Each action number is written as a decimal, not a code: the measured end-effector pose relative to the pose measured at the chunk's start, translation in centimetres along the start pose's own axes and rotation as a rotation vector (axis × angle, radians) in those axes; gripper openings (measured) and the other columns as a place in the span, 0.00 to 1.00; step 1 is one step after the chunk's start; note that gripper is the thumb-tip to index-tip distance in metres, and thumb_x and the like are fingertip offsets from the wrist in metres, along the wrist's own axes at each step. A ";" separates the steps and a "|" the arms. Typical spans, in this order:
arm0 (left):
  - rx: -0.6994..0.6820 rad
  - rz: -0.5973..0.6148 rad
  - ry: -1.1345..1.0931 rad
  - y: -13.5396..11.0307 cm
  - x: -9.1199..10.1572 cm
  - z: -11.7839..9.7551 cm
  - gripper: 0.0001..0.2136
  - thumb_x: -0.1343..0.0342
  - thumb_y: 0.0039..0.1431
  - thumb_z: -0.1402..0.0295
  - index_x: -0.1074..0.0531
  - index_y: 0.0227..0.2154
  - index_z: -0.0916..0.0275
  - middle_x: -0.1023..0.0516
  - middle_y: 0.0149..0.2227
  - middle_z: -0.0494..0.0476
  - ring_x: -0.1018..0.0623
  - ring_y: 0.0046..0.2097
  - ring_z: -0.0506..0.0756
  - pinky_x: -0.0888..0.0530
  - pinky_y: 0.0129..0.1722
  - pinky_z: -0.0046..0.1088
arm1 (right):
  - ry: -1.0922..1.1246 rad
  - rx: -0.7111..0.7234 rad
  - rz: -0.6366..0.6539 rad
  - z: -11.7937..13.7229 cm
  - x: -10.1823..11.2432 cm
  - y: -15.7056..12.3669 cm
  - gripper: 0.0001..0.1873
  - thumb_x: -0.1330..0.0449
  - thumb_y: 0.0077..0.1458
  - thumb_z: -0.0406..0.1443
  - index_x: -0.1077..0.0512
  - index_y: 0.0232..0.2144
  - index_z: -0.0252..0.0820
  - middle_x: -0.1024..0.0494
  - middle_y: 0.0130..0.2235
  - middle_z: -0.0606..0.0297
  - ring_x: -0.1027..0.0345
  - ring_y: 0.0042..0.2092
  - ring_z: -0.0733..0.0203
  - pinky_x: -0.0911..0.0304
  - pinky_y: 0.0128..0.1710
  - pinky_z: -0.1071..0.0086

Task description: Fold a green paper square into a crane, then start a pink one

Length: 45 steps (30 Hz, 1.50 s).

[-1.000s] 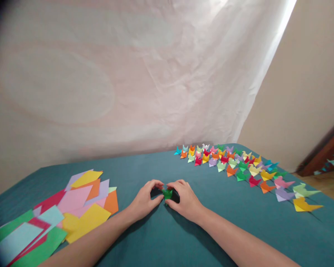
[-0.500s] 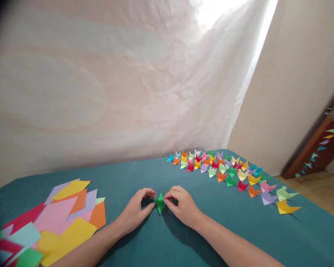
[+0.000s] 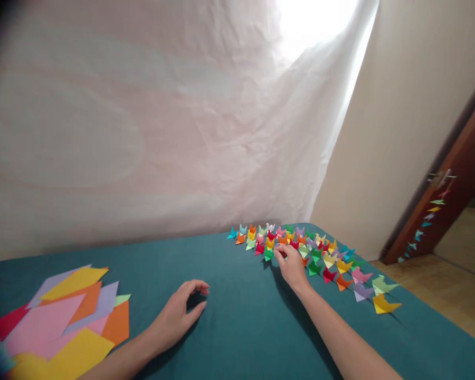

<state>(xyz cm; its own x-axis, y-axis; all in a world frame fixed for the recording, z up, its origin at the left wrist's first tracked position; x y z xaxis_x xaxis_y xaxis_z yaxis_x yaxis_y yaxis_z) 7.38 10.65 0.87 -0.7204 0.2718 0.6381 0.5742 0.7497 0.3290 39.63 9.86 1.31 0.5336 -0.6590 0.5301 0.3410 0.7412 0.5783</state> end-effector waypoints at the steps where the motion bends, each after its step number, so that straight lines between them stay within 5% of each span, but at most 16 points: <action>1: -0.001 -0.003 -0.001 0.0 0.0 0.0 0.13 0.49 0.51 0.76 0.34 0.41 0.60 0.27 0.39 0.55 0.28 0.43 0.54 0.32 0.46 0.34 | -0.012 -0.006 -0.012 -0.6 0.0 0.1 0.17 0.48 0.53 0.46 0.29 0.27 0.39 0.27 0.30 0.59 0.36 0.31 0.57 0.40 0.34 0.63; 17: 0.011 0.024 -0.010 0.1 0.1 -0.3 0.10 0.50 0.52 0.75 0.33 0.38 0.60 0.28 0.39 0.56 0.29 0.43 0.56 0.33 0.47 0.36 | -0.102 -0.017 -0.026 -2.9 -1.3 0.2 0.16 0.49 0.54 0.44 0.27 0.29 0.40 0.27 0.31 0.60 0.34 0.34 0.55 0.39 0.38 0.61; 45: -0.018 0.029 0.013 0.2 0.1 -0.5 0.10 0.50 0.52 0.75 0.32 0.38 0.60 0.28 0.39 0.56 0.29 0.42 0.55 0.32 0.46 0.35 | -0.168 -0.019 -0.033 -2.8 -1.3 0.0 0.13 0.46 0.51 0.43 0.28 0.27 0.40 0.27 0.30 0.61 0.35 0.32 0.56 0.38 0.33 0.64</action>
<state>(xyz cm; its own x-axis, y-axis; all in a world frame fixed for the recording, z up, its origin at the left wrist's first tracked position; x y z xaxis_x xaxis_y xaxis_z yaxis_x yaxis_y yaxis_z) 7.63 10.46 1.35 -0.6981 0.2857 0.6565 0.6022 0.7303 0.3226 41.13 11.07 -1.15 0.3854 -0.6938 0.6083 0.3713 0.7201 0.5861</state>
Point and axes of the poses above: each hand's wrist, its own y-axis towards the middle knuckle, its own x-axis out of the back of the hand, z = x × y, the point moved 8 cm from there along y, towards the middle knuckle
